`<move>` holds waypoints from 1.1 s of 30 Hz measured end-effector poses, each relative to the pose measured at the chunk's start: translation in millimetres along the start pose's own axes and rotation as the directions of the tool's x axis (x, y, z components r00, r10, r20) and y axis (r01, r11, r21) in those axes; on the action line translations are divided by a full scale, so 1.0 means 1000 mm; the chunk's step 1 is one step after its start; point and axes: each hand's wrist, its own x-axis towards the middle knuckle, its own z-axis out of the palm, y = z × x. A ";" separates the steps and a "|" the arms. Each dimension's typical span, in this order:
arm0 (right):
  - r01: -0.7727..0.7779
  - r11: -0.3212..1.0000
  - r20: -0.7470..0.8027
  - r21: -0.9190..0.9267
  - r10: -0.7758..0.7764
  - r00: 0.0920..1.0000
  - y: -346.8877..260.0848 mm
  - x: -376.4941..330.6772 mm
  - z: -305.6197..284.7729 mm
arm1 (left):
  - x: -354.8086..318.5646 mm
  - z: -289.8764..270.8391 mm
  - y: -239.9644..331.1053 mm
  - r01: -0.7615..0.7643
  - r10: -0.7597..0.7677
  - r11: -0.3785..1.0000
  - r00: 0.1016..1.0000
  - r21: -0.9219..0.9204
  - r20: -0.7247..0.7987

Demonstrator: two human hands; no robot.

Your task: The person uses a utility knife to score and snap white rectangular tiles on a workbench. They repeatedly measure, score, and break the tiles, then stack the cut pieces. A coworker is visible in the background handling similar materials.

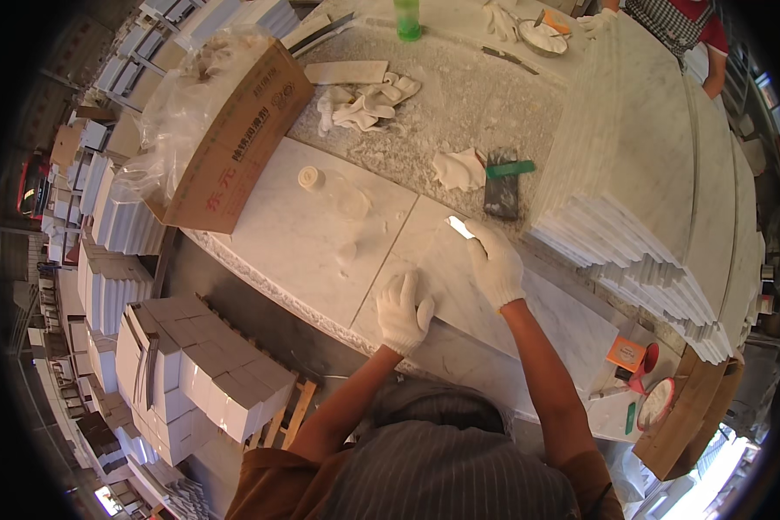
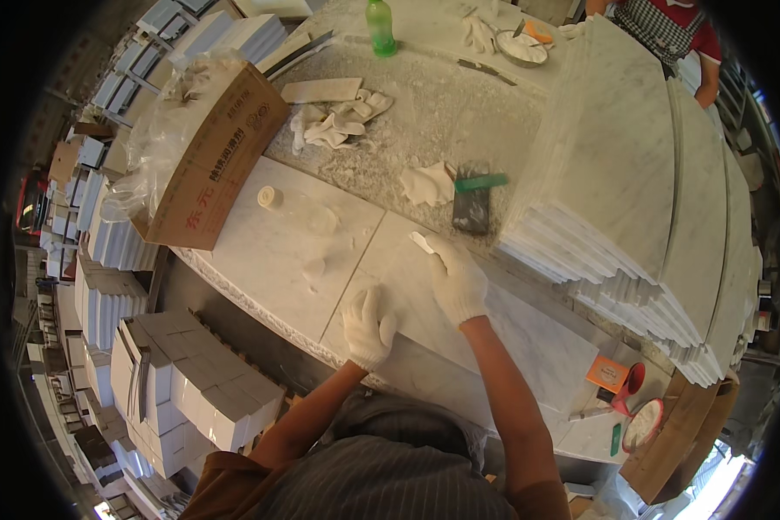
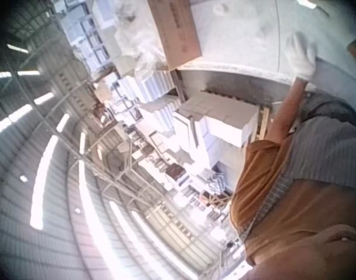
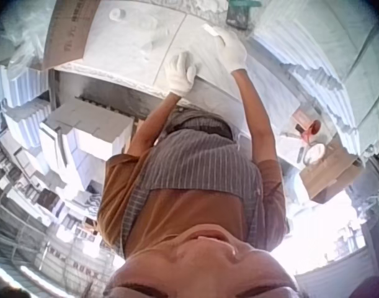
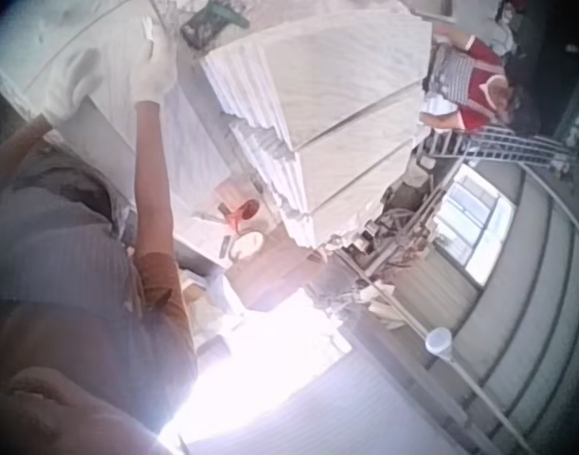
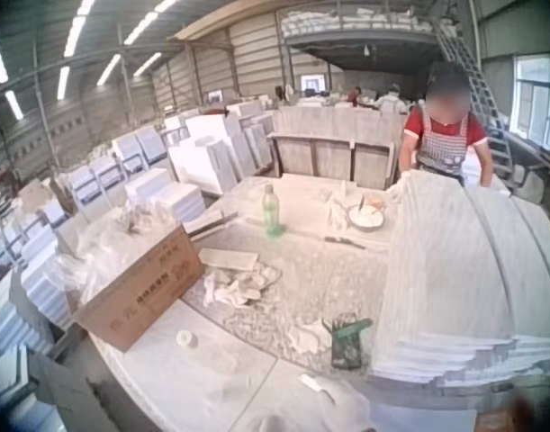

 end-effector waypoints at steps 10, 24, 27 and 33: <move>0.021 0.999 -0.025 -0.027 -0.022 0.999 0.003 -0.002 0.002 | 0.005 -0.010 0.006 0.037 -0.036 0.998 0.999 -0.059 0.013; -0.161 0.952 0.353 0.262 0.060 0.934 0.021 0.041 -0.019 | 0.019 -0.044 -0.053 0.478 -0.460 0.877 0.820 -0.034 -0.341; -0.045 0.985 0.379 0.169 -0.022 0.925 0.029 0.051 -0.018 | 0.031 -0.047 -0.058 0.524 -0.506 0.852 0.820 -0.008 -0.269; -0.126 0.989 0.438 0.080 0.078 0.896 0.031 0.054 -0.024 | 0.037 -0.039 -0.075 0.502 -0.484 0.865 0.831 -0.005 -0.274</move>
